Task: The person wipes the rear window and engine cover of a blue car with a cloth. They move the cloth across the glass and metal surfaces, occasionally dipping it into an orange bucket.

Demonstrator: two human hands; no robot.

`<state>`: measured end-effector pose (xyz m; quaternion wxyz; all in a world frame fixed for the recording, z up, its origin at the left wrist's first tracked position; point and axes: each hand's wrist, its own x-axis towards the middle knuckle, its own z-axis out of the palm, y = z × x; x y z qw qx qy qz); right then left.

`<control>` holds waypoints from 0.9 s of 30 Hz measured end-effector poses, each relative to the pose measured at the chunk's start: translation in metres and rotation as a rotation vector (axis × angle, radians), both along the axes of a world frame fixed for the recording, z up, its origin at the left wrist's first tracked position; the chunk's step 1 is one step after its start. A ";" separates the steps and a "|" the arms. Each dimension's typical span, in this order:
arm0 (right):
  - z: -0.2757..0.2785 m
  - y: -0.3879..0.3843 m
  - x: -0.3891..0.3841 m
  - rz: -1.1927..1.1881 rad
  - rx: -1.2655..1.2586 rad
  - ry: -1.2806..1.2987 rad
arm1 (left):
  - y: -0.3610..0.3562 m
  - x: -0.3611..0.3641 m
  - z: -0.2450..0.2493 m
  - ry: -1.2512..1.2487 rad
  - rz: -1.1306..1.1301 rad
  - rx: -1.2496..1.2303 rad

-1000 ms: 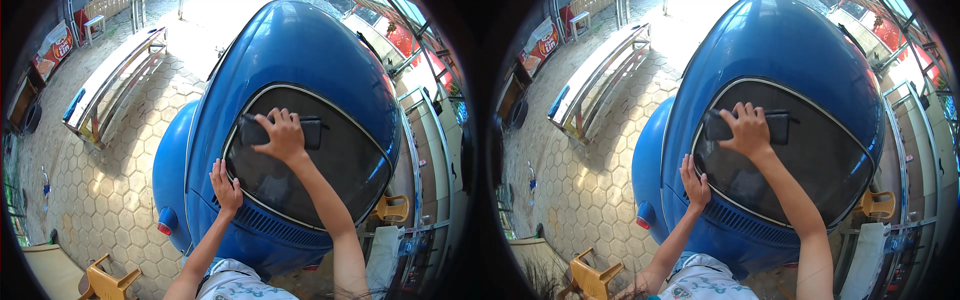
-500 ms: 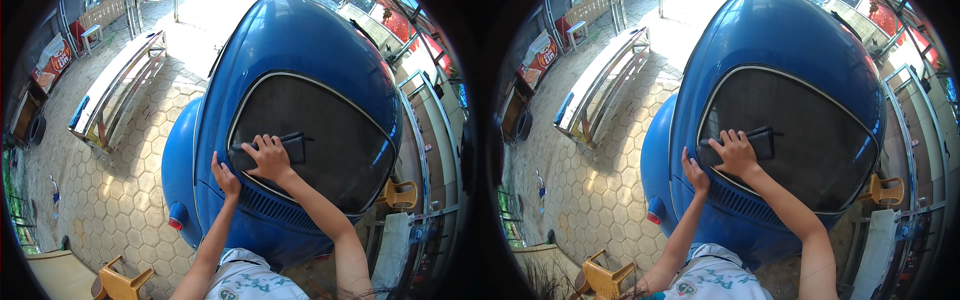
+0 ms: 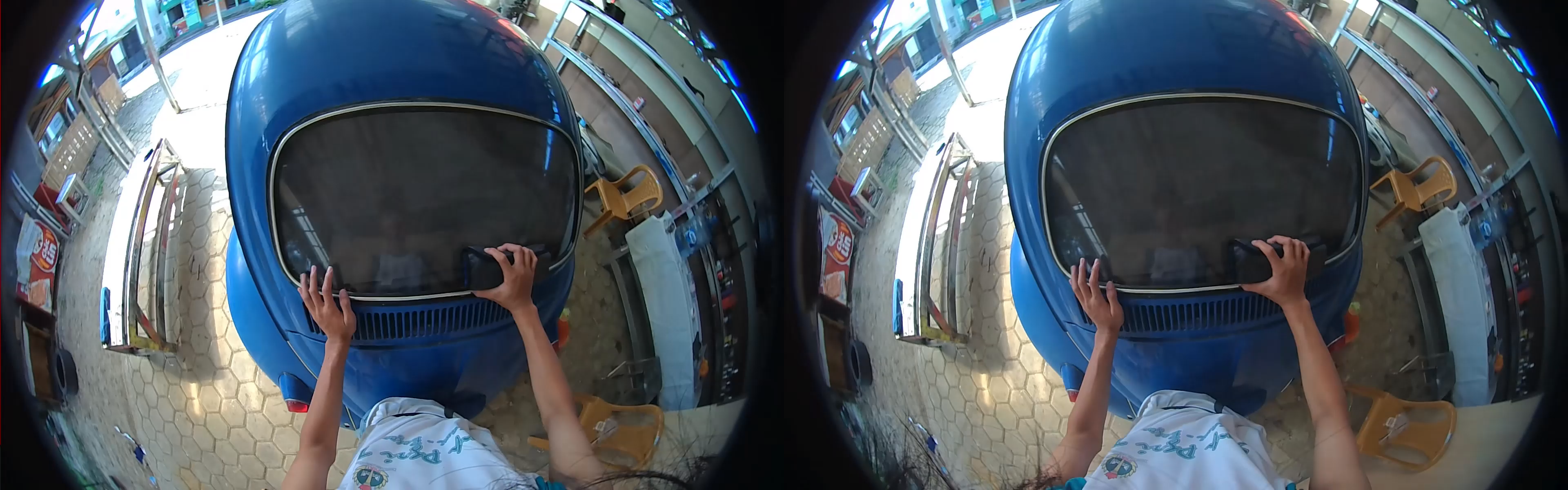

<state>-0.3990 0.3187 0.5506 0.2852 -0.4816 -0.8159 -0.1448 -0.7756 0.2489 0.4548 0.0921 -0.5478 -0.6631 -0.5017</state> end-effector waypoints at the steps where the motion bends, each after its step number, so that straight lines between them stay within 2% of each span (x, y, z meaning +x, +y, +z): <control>1: -0.003 -0.004 -0.012 -0.008 0.026 0.011 | 0.001 0.008 0.005 0.022 -0.029 -0.020; 3: -0.002 -0.011 -0.041 0.022 0.010 0.015 | 0.007 0.025 0.012 0.062 -0.080 -0.052; 4: 0.002 -0.017 -0.059 0.060 -0.009 0.037 | 0.011 0.032 0.013 0.089 -0.104 0.024; 7: 0.004 -0.029 -0.116 0.123 -0.010 0.098 | 0.010 0.040 0.007 0.097 -0.224 -0.062; 8: -0.006 -0.028 -0.135 0.071 0.019 0.116 | 0.010 0.044 0.015 0.154 -0.202 0.020; 10: -0.009 -0.028 -0.151 0.008 0.041 0.170 | 0.007 0.045 0.010 0.120 -0.243 -0.010; 14: -0.012 -0.023 -0.122 0.059 0.142 0.247 | 0.004 0.036 0.007 0.137 -0.269 -0.019; 20: -0.013 0.025 0.052 -0.012 0.087 0.292 | 0.003 0.041 0.006 0.113 -0.234 -0.004; 22: -0.008 0.044 0.087 -0.067 0.089 0.351 | 0.004 0.040 0.004 0.096 -0.246 -0.001; 24: -0.009 0.046 0.091 -0.130 0.093 0.411 | 0.004 0.038 0.000 0.094 -0.255 -0.027; 26: 0.001 0.041 0.055 -0.188 0.143 0.423 | 0.005 0.037 0.001 0.103 -0.250 -0.025; 27: 0.002 0.030 0.033 -0.134 0.106 0.426 | 0.006 0.038 0.001 0.115 -0.240 -0.022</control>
